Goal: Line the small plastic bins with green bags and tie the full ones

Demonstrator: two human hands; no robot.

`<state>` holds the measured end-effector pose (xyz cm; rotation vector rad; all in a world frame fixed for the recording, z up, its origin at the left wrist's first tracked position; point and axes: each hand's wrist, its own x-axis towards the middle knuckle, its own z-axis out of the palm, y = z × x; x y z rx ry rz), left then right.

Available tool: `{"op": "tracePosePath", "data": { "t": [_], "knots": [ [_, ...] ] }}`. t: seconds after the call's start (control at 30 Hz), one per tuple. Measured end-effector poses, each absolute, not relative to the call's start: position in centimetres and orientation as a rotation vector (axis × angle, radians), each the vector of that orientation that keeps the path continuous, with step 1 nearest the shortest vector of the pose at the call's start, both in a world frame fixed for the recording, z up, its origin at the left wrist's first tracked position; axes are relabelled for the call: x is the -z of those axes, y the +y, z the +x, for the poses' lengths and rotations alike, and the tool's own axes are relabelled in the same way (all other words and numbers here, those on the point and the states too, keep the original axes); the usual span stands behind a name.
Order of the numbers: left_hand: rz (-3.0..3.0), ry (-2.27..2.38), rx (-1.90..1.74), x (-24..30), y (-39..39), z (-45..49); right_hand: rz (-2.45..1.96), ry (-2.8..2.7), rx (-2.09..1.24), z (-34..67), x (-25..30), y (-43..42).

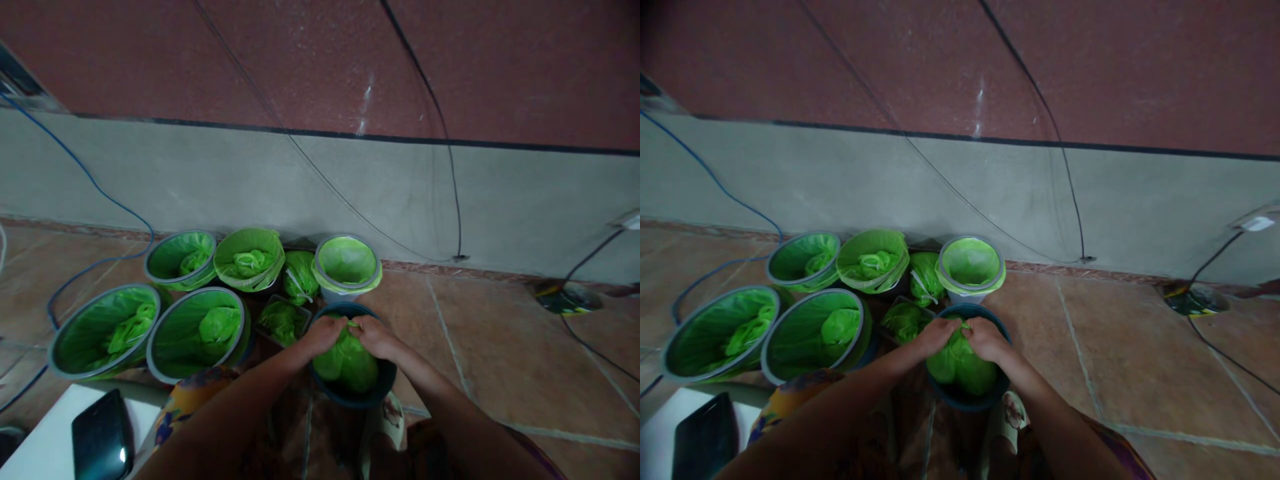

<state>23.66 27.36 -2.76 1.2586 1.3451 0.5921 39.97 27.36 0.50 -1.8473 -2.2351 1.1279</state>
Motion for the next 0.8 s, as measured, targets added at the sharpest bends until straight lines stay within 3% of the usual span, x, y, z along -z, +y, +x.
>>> {"op": "tracePosePath", "data": {
  "t": [0.1, 0.3, 0.57, 0.8],
  "knots": [
    [1.686, 1.401, -0.661, 1.4, 27.1, 23.3, -1.915, -2.165, -1.048, 40.1, 0.1, 27.7],
    [2.096, 1.042, -0.593, -0.1, 25.4, 23.4, -1.960, -1.724, -1.157, 40.2, 0.5, 27.8],
    [1.846, 1.182, -0.426, 2.4, 25.3, 23.5, -1.962, -1.821, -1.078, 39.7, 0.5, 27.6],
    [1.512, 1.300, -0.532, 3.9, 27.1, 23.5, -1.563, -2.002, -1.249, 39.4, -0.4, 27.3]
  ]
}}
